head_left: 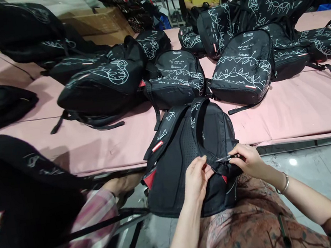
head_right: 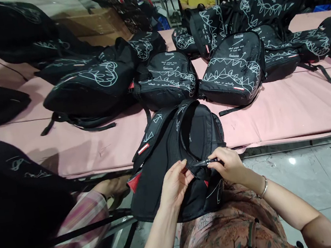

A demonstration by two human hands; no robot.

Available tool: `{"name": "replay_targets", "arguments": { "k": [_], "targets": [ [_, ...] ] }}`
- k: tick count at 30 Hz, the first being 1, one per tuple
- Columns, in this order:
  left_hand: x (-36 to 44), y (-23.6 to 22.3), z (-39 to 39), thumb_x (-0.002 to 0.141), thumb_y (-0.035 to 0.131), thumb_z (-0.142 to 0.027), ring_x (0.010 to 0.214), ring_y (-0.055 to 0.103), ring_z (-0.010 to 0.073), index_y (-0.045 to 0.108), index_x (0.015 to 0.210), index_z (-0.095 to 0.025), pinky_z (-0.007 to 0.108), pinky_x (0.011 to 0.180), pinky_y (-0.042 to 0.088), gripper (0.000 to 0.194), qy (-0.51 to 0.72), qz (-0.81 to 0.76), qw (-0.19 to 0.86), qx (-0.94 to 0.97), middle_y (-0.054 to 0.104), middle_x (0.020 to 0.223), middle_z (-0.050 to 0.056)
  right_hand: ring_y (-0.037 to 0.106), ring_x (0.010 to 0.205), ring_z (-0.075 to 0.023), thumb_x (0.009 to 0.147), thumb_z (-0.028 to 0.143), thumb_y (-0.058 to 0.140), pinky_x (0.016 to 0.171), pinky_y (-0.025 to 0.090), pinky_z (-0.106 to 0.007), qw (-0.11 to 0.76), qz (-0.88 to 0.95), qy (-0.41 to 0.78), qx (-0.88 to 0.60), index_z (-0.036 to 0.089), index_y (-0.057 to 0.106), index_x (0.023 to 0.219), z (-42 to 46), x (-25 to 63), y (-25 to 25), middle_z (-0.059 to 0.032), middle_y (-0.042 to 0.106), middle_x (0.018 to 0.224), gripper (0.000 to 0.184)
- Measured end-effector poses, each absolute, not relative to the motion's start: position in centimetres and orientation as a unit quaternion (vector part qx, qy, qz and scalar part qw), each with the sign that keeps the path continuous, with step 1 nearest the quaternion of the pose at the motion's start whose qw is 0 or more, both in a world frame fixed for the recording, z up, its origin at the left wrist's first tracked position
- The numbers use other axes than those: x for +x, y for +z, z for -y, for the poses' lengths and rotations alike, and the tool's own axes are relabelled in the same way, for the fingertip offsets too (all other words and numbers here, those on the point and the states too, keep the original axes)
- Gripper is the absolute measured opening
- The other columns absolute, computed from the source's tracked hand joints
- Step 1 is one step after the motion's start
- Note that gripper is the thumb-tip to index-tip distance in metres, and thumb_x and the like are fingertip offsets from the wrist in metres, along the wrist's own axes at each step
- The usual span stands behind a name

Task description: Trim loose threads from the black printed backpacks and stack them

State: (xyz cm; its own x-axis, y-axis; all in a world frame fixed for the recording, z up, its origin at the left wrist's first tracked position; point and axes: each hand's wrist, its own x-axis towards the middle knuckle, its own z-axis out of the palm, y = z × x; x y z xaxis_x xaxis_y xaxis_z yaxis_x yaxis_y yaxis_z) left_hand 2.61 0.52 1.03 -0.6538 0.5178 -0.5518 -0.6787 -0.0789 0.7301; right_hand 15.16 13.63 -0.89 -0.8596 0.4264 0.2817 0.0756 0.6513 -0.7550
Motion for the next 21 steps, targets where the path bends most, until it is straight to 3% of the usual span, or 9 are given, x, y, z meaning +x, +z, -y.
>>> {"name": "replay_targets", "arguments": {
  "k": [4,7,9,11,14,18,21],
  "targets": [
    [2.3,0.8,-0.5,0.055,0.075,-0.029,0.054,0.061,0.0115,0.048,0.067,-0.016,0.022,0.052,0.05,0.032,0.728,-0.539,0.419,-0.061,0.054,0.056,-0.006,0.057,0.076,-0.0151,0.071,0.028,0.067,0.067,0.042,-0.025,0.149,0.821,0.521,-0.179,0.017,0.061,0.091,-13.5,17.2,-1.9,-0.002,0.064,0.085,0.023],
    [2.4,0.7,-0.6,0.061,0.073,-0.035,0.059,0.062,0.0129,0.05,0.069,-0.016,0.023,0.055,0.051,0.03,0.709,-0.565,0.421,-0.022,0.055,0.057,-0.005,0.052,0.062,-0.0124,0.069,0.03,0.069,0.058,0.038,-0.022,0.054,0.805,0.576,-0.13,0.016,0.063,0.069,-12.9,18.9,-1.7,0.0013,0.06,0.065,0.016],
    [2.8,0.6,-0.3,0.069,0.066,-0.04,0.066,0.063,0.0153,0.055,0.077,-0.016,0.027,0.062,0.052,0.028,0.684,-0.612,0.393,0.047,0.06,0.067,0.0,0.044,0.05,-0.009,0.072,0.036,0.065,0.049,0.031,-0.021,0.006,0.747,0.654,-0.12,0.015,0.057,0.055,-12.6,19.6,-1.2,0.0036,0.05,0.052,0.028],
    [3.7,0.6,0.3,0.074,0.061,-0.037,0.087,0.062,0.0208,0.059,0.092,-0.017,0.037,0.077,0.052,0.027,0.641,-0.686,0.292,0.182,0.064,0.092,0.008,0.037,0.045,-0.007,0.071,0.042,0.064,0.044,0.026,-0.02,0.018,0.647,0.746,-0.156,0.015,0.053,0.052,-12.5,19.7,-0.6,0.0049,0.043,0.049,0.035],
    [5.5,0.5,1.6,0.075,0.06,-0.019,0.116,0.047,0.0265,0.06,0.109,-0.026,0.05,0.1,0.033,0.035,0.498,-0.721,0.072,0.476,0.053,0.124,0.009,0.031,0.041,-0.0057,0.065,0.047,0.068,0.041,0.023,-0.02,0.067,0.495,0.83,-0.25,0.016,0.051,0.057,-12.3,18.4,0.1,0.0067,0.039,0.047,0.036],
    [7.1,0.6,2.3,0.076,0.058,-0.01,0.119,0.044,0.0263,0.061,0.107,-0.035,0.057,0.106,0.01,0.041,0.32,-0.656,-0.066,0.68,0.059,0.119,0.003,0.029,0.042,-0.0054,0.061,0.044,0.07,0.039,0.024,-0.02,0.051,0.46,0.844,-0.272,0.017,0.046,0.056,-11.7,15.8,0.1,0.0073,0.036,0.048,0.036],
    [7.0,1.0,2.0,0.078,0.059,-0.014,0.117,0.046,0.0257,0.065,0.093,-0.031,0.056,0.106,0.01,0.024,0.333,-0.655,-0.058,0.675,0.065,0.109,0.002,0.037,0.05,-0.0083,0.067,0.045,0.062,0.045,0.033,-0.021,0.112,0.567,0.779,-0.243,0.018,0.047,0.063,-10.9,14.8,-0.3,0.0037,0.042,0.057,0.031]
  ]
}}
